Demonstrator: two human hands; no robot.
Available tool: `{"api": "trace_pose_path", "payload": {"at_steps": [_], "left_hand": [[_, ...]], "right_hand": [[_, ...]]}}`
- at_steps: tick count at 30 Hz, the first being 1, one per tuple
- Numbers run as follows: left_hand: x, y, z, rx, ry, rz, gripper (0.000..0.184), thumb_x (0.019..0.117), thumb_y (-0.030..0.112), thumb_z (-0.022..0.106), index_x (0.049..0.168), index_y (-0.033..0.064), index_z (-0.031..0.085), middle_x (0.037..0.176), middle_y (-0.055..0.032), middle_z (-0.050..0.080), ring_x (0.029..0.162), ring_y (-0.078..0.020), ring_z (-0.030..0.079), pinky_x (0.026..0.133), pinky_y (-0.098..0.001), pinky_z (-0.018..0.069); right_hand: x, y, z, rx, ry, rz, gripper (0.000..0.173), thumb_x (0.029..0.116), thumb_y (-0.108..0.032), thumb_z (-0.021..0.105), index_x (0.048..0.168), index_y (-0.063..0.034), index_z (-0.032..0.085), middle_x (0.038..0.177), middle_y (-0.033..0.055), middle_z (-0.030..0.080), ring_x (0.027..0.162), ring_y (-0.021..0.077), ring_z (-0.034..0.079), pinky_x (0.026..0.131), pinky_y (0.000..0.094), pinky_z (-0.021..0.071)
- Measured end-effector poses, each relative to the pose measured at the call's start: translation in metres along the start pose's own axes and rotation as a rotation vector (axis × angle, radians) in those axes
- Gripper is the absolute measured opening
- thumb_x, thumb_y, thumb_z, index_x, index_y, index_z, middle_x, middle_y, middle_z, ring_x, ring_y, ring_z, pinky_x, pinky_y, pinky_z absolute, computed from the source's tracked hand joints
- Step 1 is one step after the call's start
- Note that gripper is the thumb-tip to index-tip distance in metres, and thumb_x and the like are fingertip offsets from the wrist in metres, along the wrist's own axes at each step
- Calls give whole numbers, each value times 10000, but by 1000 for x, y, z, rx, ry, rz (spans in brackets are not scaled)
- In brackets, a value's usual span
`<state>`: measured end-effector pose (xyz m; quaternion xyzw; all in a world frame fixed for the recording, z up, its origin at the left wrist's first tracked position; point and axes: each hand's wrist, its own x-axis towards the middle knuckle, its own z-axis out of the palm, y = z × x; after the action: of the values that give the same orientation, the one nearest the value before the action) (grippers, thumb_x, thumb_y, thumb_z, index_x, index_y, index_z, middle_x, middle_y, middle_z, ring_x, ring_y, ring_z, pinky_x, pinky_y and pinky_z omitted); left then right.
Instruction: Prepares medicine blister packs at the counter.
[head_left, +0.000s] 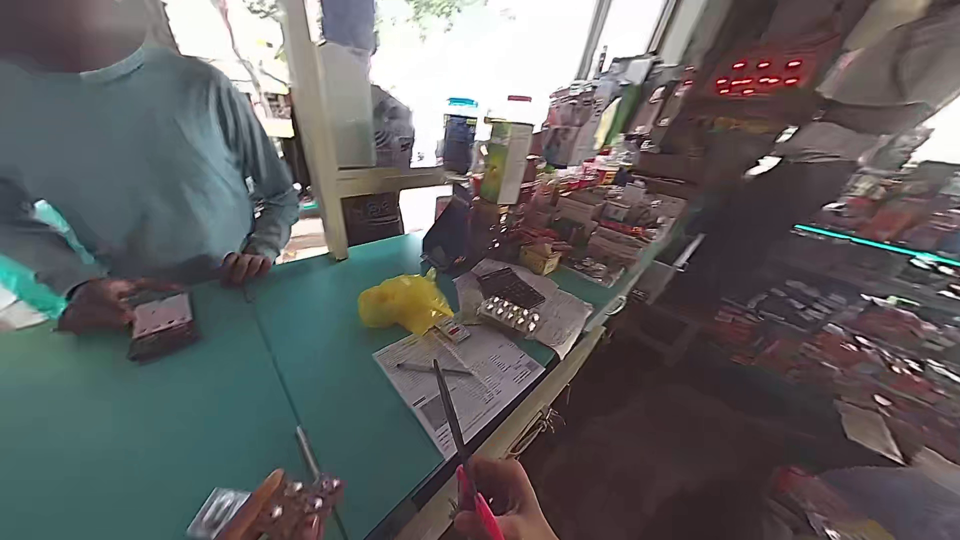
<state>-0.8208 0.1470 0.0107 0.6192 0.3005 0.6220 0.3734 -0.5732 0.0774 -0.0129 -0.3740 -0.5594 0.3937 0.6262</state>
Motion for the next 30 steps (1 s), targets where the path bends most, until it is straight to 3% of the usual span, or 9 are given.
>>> {"api": "trace_pose_path", "payload": {"at_steps": [6,11,14,16,20,23,25,26,30], "left_hand": [[-8,10,-8,-78,250,-122,534,825,1,760,1319,-26,558,1141,-31,730,925,-140,749,783,-311,658],[-7,16,-13,-116,305,-148,464,796,-98,704,1198,23,507,948,15,753,806,-86,748,728,-248,638],[-10,14,-21,-31,284,-137,385,868,-36,655,1248,-16,595,1020,-5,715,856,-46,709,750,-222,613],[-9,15,-25,2,262,-130,367,927,-18,588,1290,18,635,1136,-23,698,926,-48,697,807,-235,606],[-12,17,-28,-51,214,-127,403,973,-61,523,1355,34,608,1284,-17,657,896,-26,685,765,-209,596],[-8,14,-24,-50,323,-75,259,928,-42,629,1180,-6,676,1101,-4,704,843,-21,691,750,-204,608],[1,11,-23,-7,354,-29,198,920,-20,650,1110,-66,680,1057,-19,722,851,-5,699,755,-180,604],[0,11,-23,-2,344,-52,216,918,-15,659,1125,-77,675,1065,-40,723,849,-16,707,752,-183,608],[-2,10,-23,16,244,-193,365,899,0,699,1260,-38,655,1168,-95,713,951,-87,729,826,-230,623]], "right_hand": [[-12,-2,23,-8,-133,314,233,822,-380,812,946,-207,717,744,-147,697,611,-36,635,546,167,546],[-1,4,21,-76,-300,318,220,851,-431,773,933,-239,701,750,-164,692,621,-46,637,551,158,549],[6,4,19,-121,-404,328,281,845,-489,768,939,-233,700,755,-171,677,630,-57,617,560,143,528],[11,6,17,-123,-455,320,290,842,-512,764,953,-252,703,750,-188,663,623,-82,595,541,118,502],[9,11,13,-132,-564,299,352,871,-599,705,997,-271,691,772,-208,654,660,-107,599,573,99,511],[13,5,15,-246,-658,258,565,910,-727,528,1053,-210,709,814,-171,672,736,-119,597,654,120,515],[19,7,19,-290,-692,211,709,941,-716,499,993,-35,689,781,-55,667,706,-67,584,635,165,502],[18,7,19,-289,-709,223,735,948,-710,498,970,3,672,756,-31,650,677,-54,566,609,169,485],[12,8,22,-181,-691,324,628,931,-712,509,968,-107,672,736,-116,635,633,-80,564,565,140,488]]}}
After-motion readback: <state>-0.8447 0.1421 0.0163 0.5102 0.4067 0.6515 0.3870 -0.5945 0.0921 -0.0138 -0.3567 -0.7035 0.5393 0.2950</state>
